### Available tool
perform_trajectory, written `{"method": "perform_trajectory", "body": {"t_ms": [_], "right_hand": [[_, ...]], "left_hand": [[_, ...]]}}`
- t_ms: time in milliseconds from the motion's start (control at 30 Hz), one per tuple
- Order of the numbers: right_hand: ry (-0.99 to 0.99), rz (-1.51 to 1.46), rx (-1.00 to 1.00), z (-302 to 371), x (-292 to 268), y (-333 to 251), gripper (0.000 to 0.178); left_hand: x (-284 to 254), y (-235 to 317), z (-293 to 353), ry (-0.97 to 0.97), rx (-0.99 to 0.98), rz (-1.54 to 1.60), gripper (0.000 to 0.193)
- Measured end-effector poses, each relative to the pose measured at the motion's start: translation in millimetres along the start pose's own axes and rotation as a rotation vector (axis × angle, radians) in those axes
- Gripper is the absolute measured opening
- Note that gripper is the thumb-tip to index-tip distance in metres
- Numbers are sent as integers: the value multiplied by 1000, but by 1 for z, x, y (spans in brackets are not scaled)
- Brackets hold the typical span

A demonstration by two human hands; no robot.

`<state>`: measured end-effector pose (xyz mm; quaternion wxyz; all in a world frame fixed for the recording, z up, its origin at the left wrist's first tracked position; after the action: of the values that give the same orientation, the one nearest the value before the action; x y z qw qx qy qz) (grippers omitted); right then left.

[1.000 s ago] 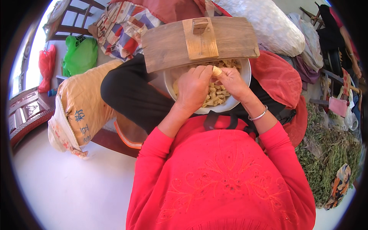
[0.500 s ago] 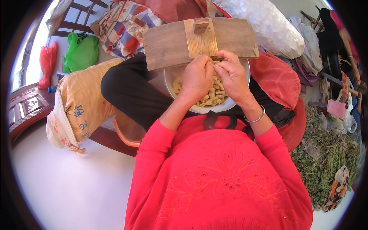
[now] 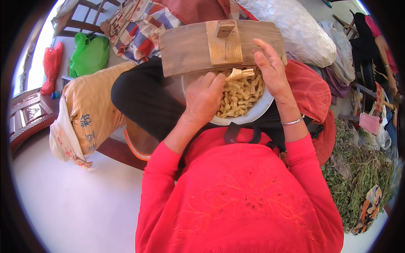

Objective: The person is using a wooden board and a metal bowl to shape and collect pieces of light-colored dough by pressing and rolling them by hand against the board.

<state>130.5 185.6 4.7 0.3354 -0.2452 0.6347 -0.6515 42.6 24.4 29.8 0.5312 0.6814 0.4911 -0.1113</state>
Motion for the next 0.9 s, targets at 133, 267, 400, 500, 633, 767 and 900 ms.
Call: {"method": "perform_trajectory", "body": {"t_ms": [133, 267, 400, 500, 633, 767, 900], "right_hand": [[-395, 40, 267, 1, 16, 12, 30], [-312, -76, 334, -6, 5, 24, 14], [-160, 18, 231, -20, 5, 21, 10], [-101, 42, 149, -28, 11, 19, 8], [-27, 85, 125, -39, 10, 35, 8], [51, 458, -74, -40, 16, 33, 9], [131, 662, -177, -30, 14, 20, 11]], "left_hand": [[1, 3, -19, -39, 90, 85, 13], [26, -52, -19, -189, -485, 735, 9], [24, -80, -29, -160, -658, 952, 10], [27, -93, -37, -115, -653, 929, 10], [39, -110, -43, -77, -622, 856, 12], [44, -109, -49, -69, -517, 512, 13], [30, -97, -46, -33, -374, 103, 12]]}}
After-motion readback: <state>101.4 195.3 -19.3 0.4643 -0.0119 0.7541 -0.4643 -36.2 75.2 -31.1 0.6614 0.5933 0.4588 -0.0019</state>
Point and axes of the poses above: each hand's wrist, its own z-axis away from the middle knuckle, its own x-axis out of the palm, y = z × x, the point moved 7 cm from there along -z, towards the middle knuckle, and after that the axes turned 9 degrees about z, right-handed, at the moved point
